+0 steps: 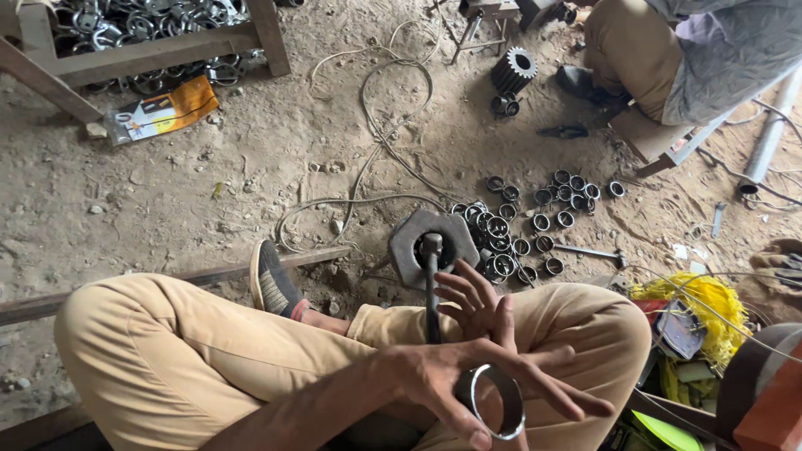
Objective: The person sits on the ground and uses a hammer to strike a metal ring placed on a metal stand. They repeatedly adjust the ring's position and strike it to shape it, occasionally inspecting the result.
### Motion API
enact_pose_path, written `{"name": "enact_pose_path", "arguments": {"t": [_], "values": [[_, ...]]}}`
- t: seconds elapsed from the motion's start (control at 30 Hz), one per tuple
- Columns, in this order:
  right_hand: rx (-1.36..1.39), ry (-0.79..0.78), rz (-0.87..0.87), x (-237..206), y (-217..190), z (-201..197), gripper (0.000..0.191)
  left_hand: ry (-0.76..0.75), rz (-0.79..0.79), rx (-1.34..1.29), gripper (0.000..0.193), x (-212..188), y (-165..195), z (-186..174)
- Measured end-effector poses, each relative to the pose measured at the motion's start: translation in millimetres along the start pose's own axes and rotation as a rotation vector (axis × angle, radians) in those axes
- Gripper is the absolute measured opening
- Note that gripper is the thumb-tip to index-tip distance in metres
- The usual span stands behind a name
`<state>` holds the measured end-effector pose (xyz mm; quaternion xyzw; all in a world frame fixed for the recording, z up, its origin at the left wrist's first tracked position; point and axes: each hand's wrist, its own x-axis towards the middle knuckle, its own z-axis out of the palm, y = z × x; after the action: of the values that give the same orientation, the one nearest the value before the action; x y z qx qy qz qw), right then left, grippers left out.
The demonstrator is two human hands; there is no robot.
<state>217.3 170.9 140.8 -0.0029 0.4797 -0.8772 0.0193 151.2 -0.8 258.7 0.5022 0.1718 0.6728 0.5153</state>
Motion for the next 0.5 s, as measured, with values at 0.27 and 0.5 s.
{"name": "enact_pose_path", "arguments": {"t": [0.27,0.5], "values": [[-0.15,-0.256,0.097,13,-3,31,0.1,-0.118,-0.005,-0.105,0.094,0,-15,-3],[-0.138,-0.227,0.141,7,-21,60,0.099,-0.121,0.047,-0.275,0.108,5,-20,-3]]}}
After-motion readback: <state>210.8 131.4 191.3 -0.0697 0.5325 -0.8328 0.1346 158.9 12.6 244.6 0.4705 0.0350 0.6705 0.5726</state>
